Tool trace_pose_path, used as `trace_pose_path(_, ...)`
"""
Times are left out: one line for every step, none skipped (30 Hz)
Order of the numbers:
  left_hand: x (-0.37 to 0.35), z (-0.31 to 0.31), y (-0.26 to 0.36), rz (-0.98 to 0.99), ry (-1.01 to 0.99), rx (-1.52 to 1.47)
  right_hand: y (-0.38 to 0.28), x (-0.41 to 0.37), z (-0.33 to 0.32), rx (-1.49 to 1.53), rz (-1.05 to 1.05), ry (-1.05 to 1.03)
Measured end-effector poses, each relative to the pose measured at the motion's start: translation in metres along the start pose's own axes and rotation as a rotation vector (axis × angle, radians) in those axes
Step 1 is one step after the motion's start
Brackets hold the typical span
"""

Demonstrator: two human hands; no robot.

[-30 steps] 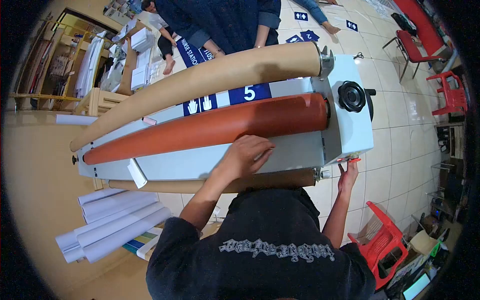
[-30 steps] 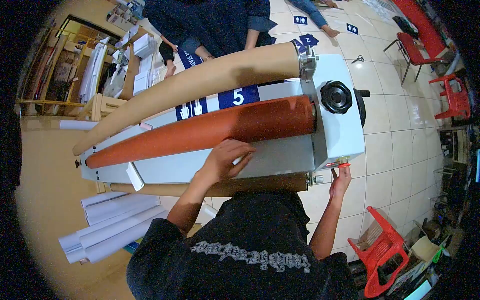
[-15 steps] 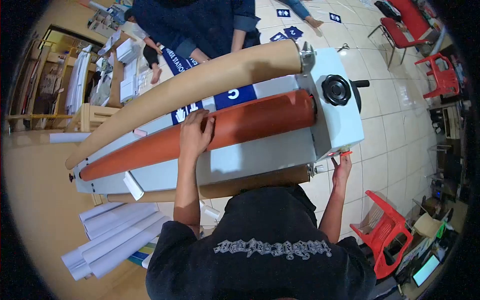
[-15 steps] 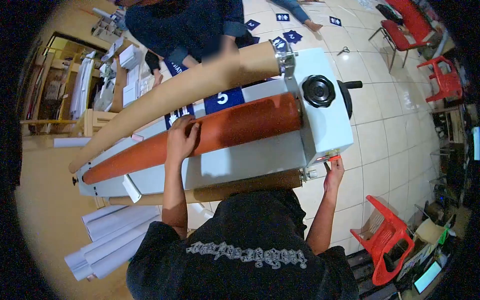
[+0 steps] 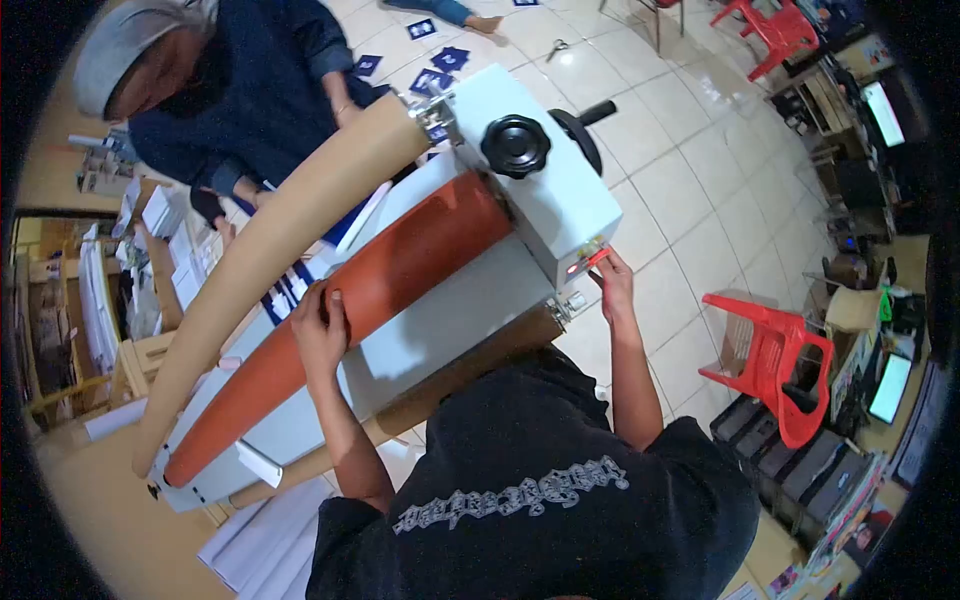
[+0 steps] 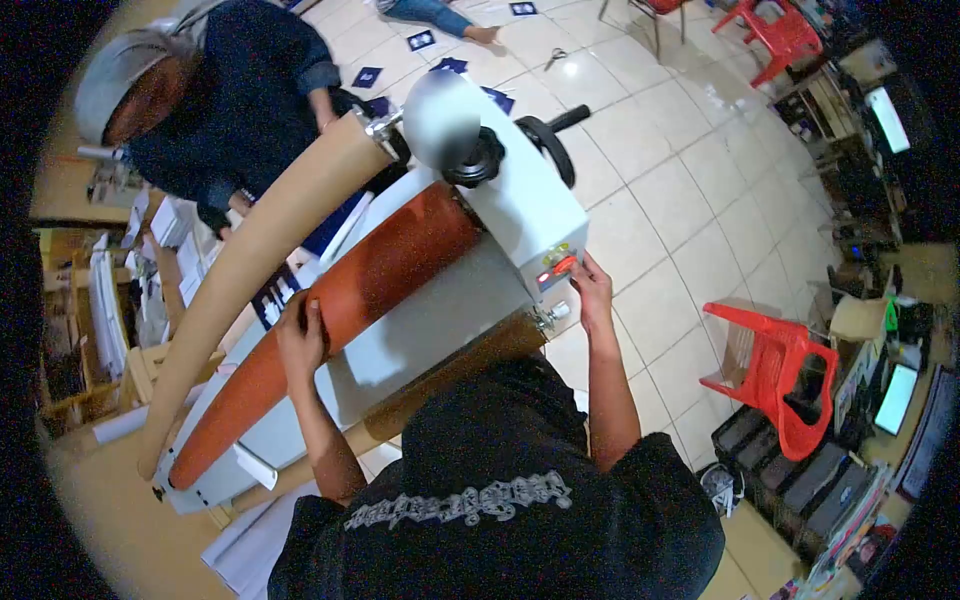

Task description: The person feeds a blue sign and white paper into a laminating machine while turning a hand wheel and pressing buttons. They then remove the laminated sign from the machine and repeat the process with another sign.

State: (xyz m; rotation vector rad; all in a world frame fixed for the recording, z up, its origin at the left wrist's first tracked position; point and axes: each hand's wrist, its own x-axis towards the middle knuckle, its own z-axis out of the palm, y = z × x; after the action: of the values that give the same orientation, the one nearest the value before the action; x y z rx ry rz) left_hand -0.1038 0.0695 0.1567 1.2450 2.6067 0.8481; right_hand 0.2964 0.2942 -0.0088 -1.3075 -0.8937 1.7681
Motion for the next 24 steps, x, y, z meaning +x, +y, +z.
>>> trace_pose_path(0.001,0.003,-0.006,0.03,0.021,0.041,-0.001,-0.001,0.001,-0.028,0.014,0.009)
trace_pose_path(0.001,0.005,-0.011,0.051,0.024,0.05,-0.003,-0.003,0.001,-0.033,0.016,0.017)
trace_pose_path(0.001,0.005,-0.01,0.066,0.031,0.062,-0.006,-0.004,0.0,-0.051,0.03,-0.016)
trace_pose_path(0.0,0.004,-0.008,0.068,0.044,0.075,-0.005,-0.005,0.003,-0.017,0.003,-0.003)
trace_pose_path(-0.002,0.003,-0.005,0.07,0.058,0.085,-0.004,-0.004,0.0,-0.064,-0.015,-0.008)
trace_pose_path(-0.005,0.002,-0.005,0.057,0.06,0.094,-0.004,-0.002,-0.001,-0.05,0.032,0.012)
trace_pose_path(-0.008,0.001,-0.005,0.045,0.06,0.099,-0.007,-0.003,-0.001,-0.063,0.065,0.011)
trace_pose_path(-0.01,-0.003,-0.006,0.05,0.055,0.08,-0.006,0.0,-0.004,-0.082,0.054,-0.011)
trace_pose_path(-0.013,-0.003,-0.008,0.04,0.084,0.034,-0.003,0.004,-0.008,-0.103,0.044,-0.029)
trace_pose_path(-0.016,-0.008,-0.014,0.033,0.104,0.051,-0.001,0.007,-0.011,-0.115,0.055,-0.058)
trace_pose_path(-0.018,-0.011,-0.02,0.024,0.12,0.067,0.001,0.01,-0.015,-0.095,0.043,-0.066)
trace_pose_path(-0.02,-0.013,-0.038,0.023,0.173,0.091,0.003,0.01,-0.017,-0.075,0.032,-0.07)
trace_pose_path(-0.017,-0.028,-0.04,-0.071,0.165,0.066,0.003,0.01,-0.016,-0.089,0.047,-0.086)
trace_pose_path(-0.016,-0.039,-0.048,-0.221,0.175,0.036,0.003,0.01,-0.015,-0.07,0.036,-0.059)
trace_pose_path(-0.011,-0.049,-0.069,-0.36,0.176,0.094,0.002,0.011,-0.013,-0.049,0.021,-0.029)
trace_pose_path(-0.003,-0.058,-0.101,-0.418,0.154,0.183,0.002,0.012,-0.014,-0.049,0.025,-0.04)
trace_pose_path(0.009,-0.066,-0.127,-0.456,0.119,0.111,0.001,0.013,-0.013,-0.054,0.028,-0.048)
trace_pose_path(0.023,-0.055,-0.212,-0.396,0.093,0.078,0.0,0.014,-0.012,-0.061,0.035,-0.044)
trace_pose_path(0.036,-0.048,-0.238,-0.399,0.093,0.08,0.0,0.012,-0.012,-0.066,0.042,-0.038)
trace_pose_path(0.049,-0.046,-0.254,-0.294,0.026,0.097,-0.002,0.012,-0.012,-0.064,0.027,-0.052)
trace_pose_path(0.058,-0.051,-0.253,-0.181,-0.041,0.115,0.0,0.013,-0.013,-0.053,0.023,-0.049)
trace_pose_path(0.066,-0.057,-0.251,-0.164,-0.041,0.122,0.0,0.014,-0.015,-0.086,0.029,-0.065)
trace_pose_path(0.08,-0.065,-0.248,-0.275,-0.266,-0.434,0.001,0.015,-0.016,-0.113,0.031,-0.077)
trace_pose_path(0.098,-0.075,-0.238,-0.375,-0.501,-0.983,0.001,0.014,-0.015,-0.141,0.025,-0.075)
